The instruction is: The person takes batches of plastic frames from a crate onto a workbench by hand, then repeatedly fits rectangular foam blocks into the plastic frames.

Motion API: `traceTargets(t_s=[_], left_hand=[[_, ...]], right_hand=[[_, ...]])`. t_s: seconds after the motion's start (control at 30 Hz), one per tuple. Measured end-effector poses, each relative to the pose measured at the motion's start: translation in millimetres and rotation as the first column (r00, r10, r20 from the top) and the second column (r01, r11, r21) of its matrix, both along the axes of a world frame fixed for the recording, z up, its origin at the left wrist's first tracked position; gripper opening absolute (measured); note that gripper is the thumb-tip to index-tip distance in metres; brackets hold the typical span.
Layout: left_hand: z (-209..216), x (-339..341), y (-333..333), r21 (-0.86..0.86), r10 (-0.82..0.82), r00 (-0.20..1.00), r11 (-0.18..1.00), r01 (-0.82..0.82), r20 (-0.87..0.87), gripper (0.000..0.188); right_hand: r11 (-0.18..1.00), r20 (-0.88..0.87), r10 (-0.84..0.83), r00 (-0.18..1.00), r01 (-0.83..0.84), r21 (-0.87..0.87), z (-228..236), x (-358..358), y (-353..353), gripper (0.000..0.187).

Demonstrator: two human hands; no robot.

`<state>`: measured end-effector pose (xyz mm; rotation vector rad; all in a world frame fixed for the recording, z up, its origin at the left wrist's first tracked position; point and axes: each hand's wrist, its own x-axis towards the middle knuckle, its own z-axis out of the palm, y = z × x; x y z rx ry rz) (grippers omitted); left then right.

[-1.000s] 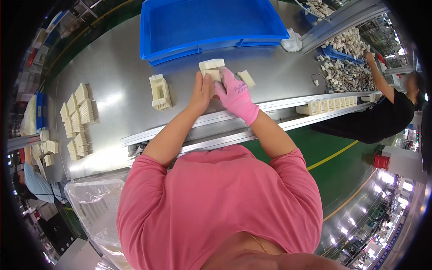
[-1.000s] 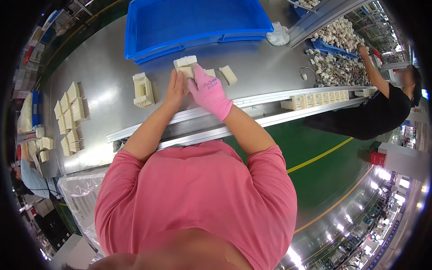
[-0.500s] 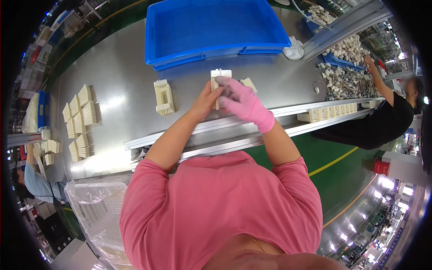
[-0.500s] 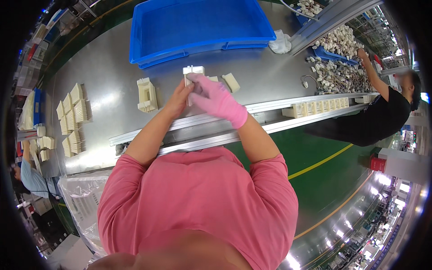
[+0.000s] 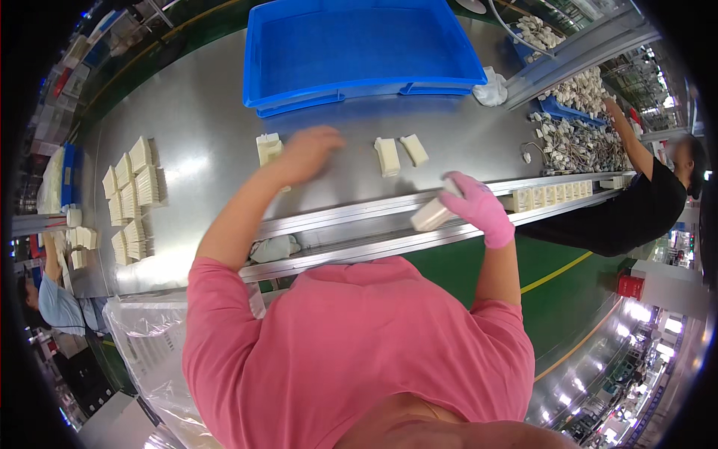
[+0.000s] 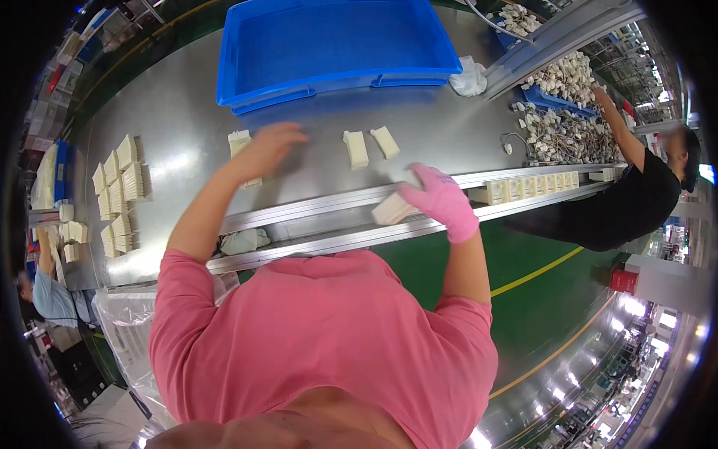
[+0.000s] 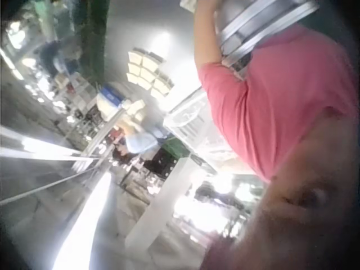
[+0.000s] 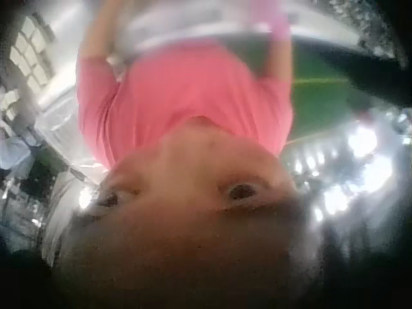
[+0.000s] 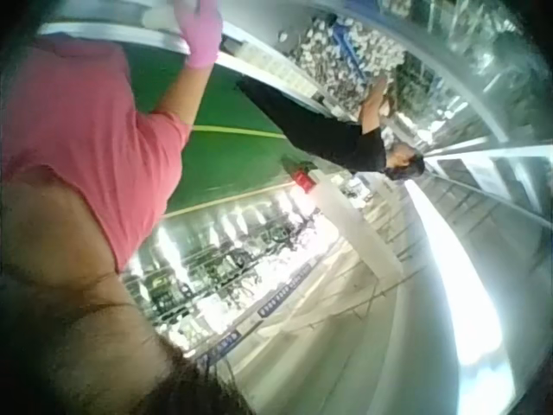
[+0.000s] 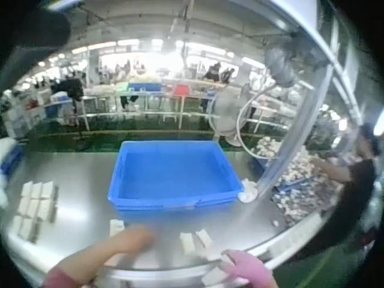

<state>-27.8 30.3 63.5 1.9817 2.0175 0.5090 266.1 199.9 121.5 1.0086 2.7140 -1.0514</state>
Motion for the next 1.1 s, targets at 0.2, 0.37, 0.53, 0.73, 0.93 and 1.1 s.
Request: traceTargets(t_s=[0.2, 0.37, 0.53, 0.73, 0.93, 1.1], left_hand=[[-19.2, -60.3, -34.2, -0.340, 0.049, 0.934, 0.924, -0.176, -0.353, 0.041], [-28.1, -61.1, -28.8, -0.411, -0.092, 0.949, 0.910, -0.043, -0.302, 0.025], [11.2, -30.9, -5.0, -0.302, 0.267, 0.964, 0.919, -0.253, 0.003, 0.014], [-0.8, 17.9, 12.0, -0.076, 0.321, 0.524, 0.897, -0.434, 0.789, 0.019], [-30.2, 53.7, 37.1, -0.269, 0.297, -0.037, 0.796, -0.543, 0.954, 0.027], [-18.7, 84.5, 39.3, -0.227, 0.273, 0.015, 0.828, -0.512, 0.962, 0.029]], right_hand=[[0.463, 0.009, -0.122, 0.992, 0.049, 0.885, -31.3, 31.6, 26.4, 0.030], [0.852, -0.001, 0.036, 0.999, -0.031, 0.522, -81.7, -43.5, 58.1, 0.038], [0.928, 0.393, 0.095, 0.914, -0.225, 0.299, -112.3, -106.3, 57.8, 0.047], [0.898, 0.471, 0.072, 0.879, -0.263, 0.353, -109.9, -117.2, 49.6, 0.049], [0.956, -0.225, 0.035, 0.974, -0.098, -0.276, -67.2, -104.7, 47.3, 0.027], [0.813, -0.292, -0.101, 0.951, -0.090, -0.576, -13.1, -102.6, -11.2, 0.022]])
